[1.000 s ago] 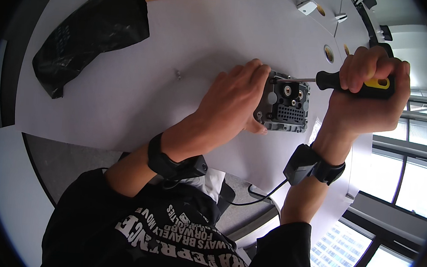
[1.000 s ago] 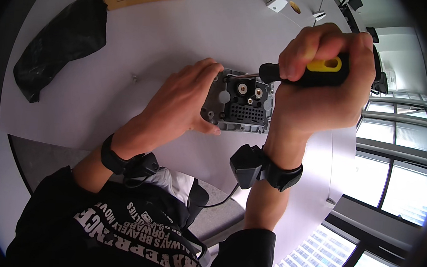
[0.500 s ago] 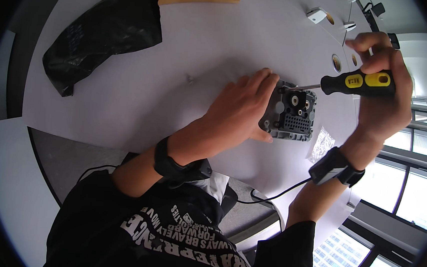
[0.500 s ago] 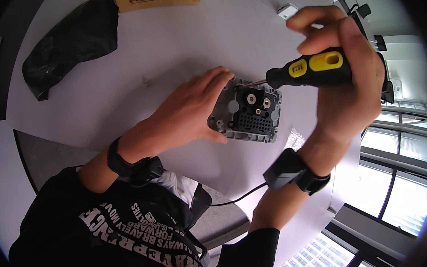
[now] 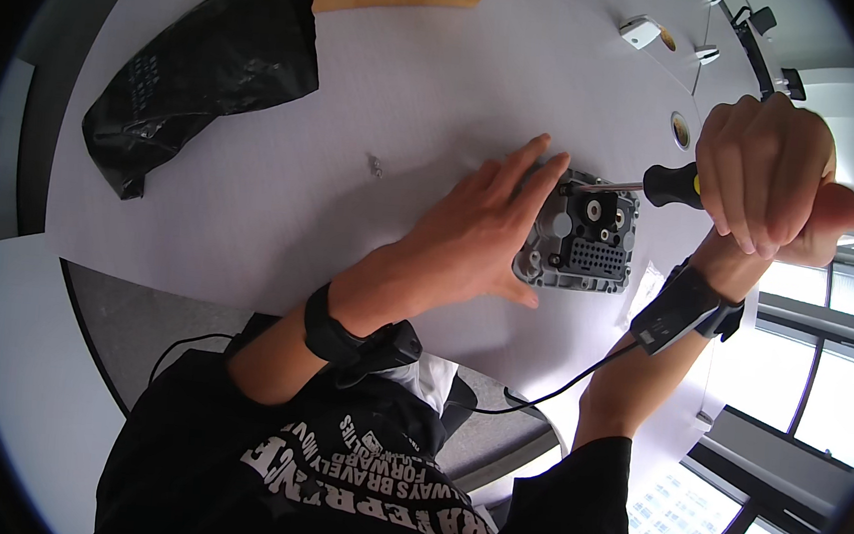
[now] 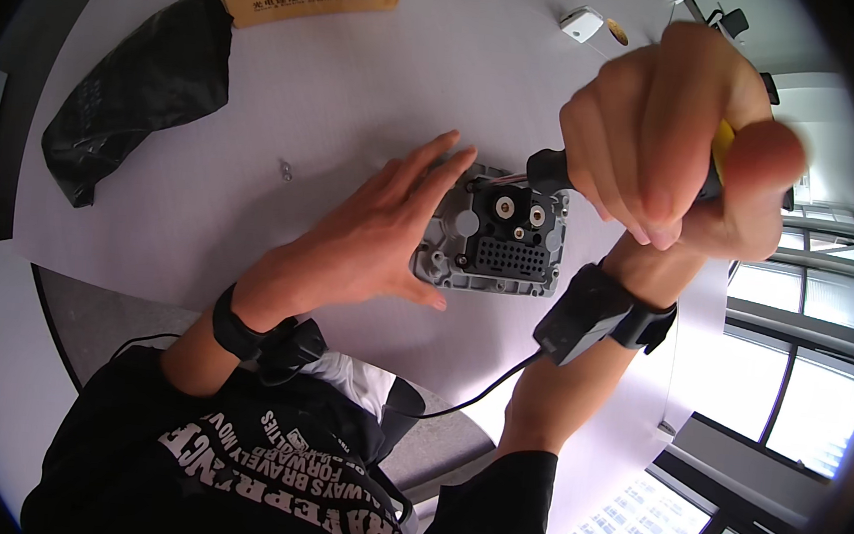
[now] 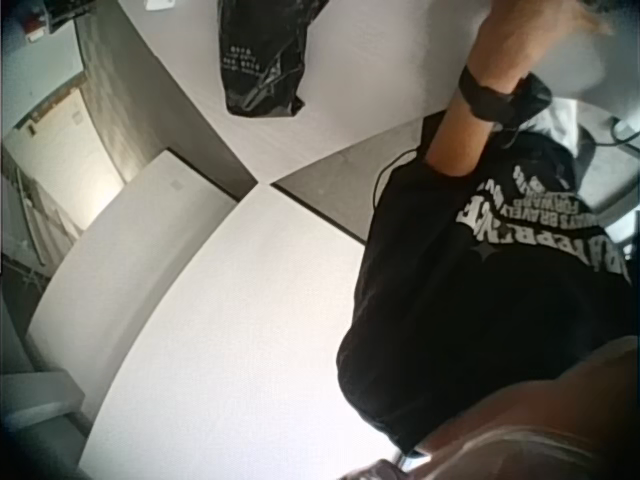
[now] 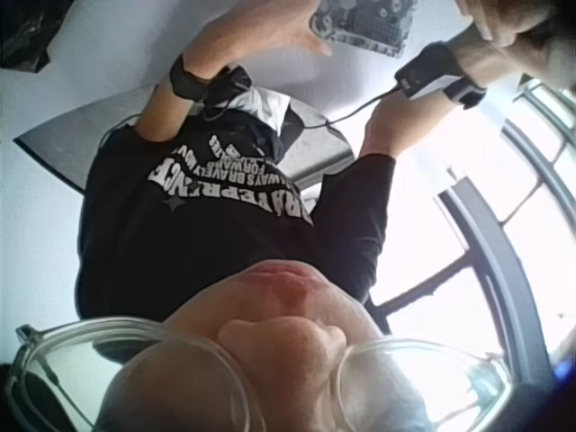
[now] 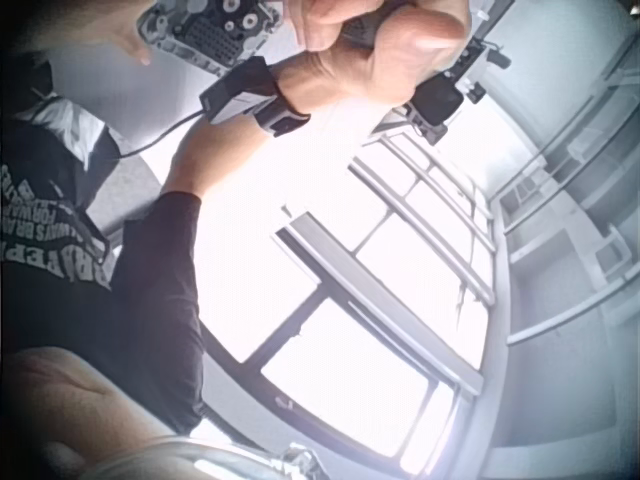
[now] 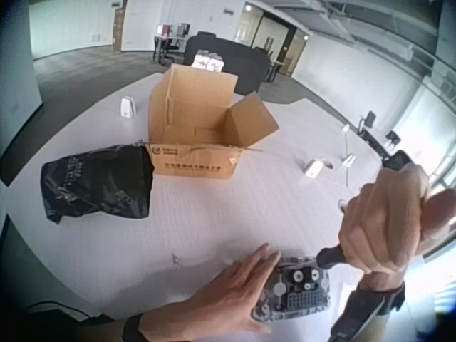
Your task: The person uses a screwdriver to tighten screws on a metal casing, places a circular component onto the casing, and picks up small metal screws from the table to insert them into the assembly.
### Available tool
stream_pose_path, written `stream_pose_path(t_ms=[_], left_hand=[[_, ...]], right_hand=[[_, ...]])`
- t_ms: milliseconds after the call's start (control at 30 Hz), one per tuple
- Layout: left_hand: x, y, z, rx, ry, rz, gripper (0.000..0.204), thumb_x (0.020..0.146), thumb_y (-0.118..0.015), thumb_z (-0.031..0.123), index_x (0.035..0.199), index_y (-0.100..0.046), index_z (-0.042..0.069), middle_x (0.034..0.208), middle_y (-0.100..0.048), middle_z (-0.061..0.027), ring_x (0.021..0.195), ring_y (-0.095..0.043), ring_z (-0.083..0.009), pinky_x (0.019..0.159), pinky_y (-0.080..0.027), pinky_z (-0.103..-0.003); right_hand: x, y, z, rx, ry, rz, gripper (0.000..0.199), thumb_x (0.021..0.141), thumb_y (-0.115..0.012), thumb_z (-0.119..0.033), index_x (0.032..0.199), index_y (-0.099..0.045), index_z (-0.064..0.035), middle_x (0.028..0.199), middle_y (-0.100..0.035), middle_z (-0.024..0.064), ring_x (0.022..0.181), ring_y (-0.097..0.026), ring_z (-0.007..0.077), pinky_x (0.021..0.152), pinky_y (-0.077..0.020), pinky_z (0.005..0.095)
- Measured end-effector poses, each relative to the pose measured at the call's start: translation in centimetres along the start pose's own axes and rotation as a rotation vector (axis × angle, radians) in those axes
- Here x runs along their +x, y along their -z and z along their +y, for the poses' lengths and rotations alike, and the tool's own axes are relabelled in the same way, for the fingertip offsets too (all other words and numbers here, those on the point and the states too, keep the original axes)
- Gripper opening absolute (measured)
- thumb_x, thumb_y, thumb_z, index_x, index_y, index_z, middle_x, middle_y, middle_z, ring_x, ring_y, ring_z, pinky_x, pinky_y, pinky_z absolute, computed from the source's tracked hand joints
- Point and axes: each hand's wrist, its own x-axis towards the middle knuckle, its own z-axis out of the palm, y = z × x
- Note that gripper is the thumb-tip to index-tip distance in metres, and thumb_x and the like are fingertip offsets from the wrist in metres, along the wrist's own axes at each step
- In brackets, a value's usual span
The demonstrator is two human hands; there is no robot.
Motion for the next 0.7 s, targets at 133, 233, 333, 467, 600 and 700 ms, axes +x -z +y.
stream_pose_path(t_ms=[133,233,333,467,600,700], left_hand=[[0.2,-0.8,0.5,0.064,-0.109,0.177,0.117,0.052,-0.099,0.031,0.144,-0.037,-0.008,0.154,-0.031,-0.0291,0.129,-0.047,-0.0461,0.108,-0.044,-0.050],[0.6,-1.3,0.5,0.057,-0.109,0.188,0.109,0.049,-0.098,0.030,0.136,-0.043,-0.006,0.145,-0.041,-0.0248,0.123,-0.050,-0.0412,0.104,-0.047,-0.047],[0.2,-1.0,0.3,0.068,-0.069,0.222,0.105,0.048,-0.097,0.027,0.134,-0.046,-0.005,0.138,-0.046,-0.0212,0.116,-0.052,-0.0373,0.099,-0.048,-0.044],[0.6,-1.2,1.4,0.074,-0.068,0.194,0.103,0.047,-0.095,0.023,0.133,-0.046,-0.004,0.138,-0.046,-0.0208,0.114,-0.052,-0.0357,0.098,-0.049,-0.043],[0.7,-1.1,1.5,0.083,-0.051,0.207,0.102,0.046,-0.094,0.019,0.133,-0.047,-0.006,0.138,-0.046,-0.0217,0.112,-0.052,-0.0354,0.097,-0.048,-0.043],[0.9,-1.4,1.4,0.091,-0.056,0.200,0.102,0.046,-0.095,0.019,0.132,-0.047,-0.007,0.138,-0.046,-0.0231,0.111,-0.052,-0.0357,0.098,-0.048,-0.043]], right_hand=[[0.4,-1.6,0.2,-0.007,0.047,0.150,0.041,0.110,-0.042,-0.040,0.082,-0.055,-0.0129,0.050,-0.055,-0.0052,0.037,-0.049,0.0033,0.037,-0.0404,0.0157],[0.0,-1.3,0.4,0.025,0.092,0.245,0.036,0.111,-0.040,-0.032,0.084,-0.053,-0.0109,0.046,-0.048,-0.0064,0.033,-0.043,0.0023,0.036,-0.0375,0.0148],[0.1,-1.9,1.4,0.001,0.174,0.396,0.035,0.110,-0.038,-0.030,0.084,-0.050,-0.0105,0.045,-0.042,-0.0072,0.030,-0.036,0.0024,0.030,-0.0304,0.0150],[-0.5,-3.7,0.2,-0.188,0.187,0.421,0.036,0.111,-0.036,-0.029,0.082,-0.049,-0.0114,0.048,-0.041,-0.0072,0.031,-0.035,0.0016,0.030,-0.0293,0.0153],[-1.5,-4.2,0.2,-0.249,0.195,0.541,0.038,0.111,-0.033,-0.030,0.082,-0.049,-0.0119,0.056,-0.041,-0.0059,0.037,-0.033,0.0028,0.035,-0.0278,0.0171],[-1.9,-4.7,0.1,-0.266,0.198,0.524,0.037,0.111,-0.033,-0.029,0.082,-0.049,-0.0122,0.058,-0.042,-0.0050,0.040,-0.035,0.0036,0.036,-0.0277,0.0183]])
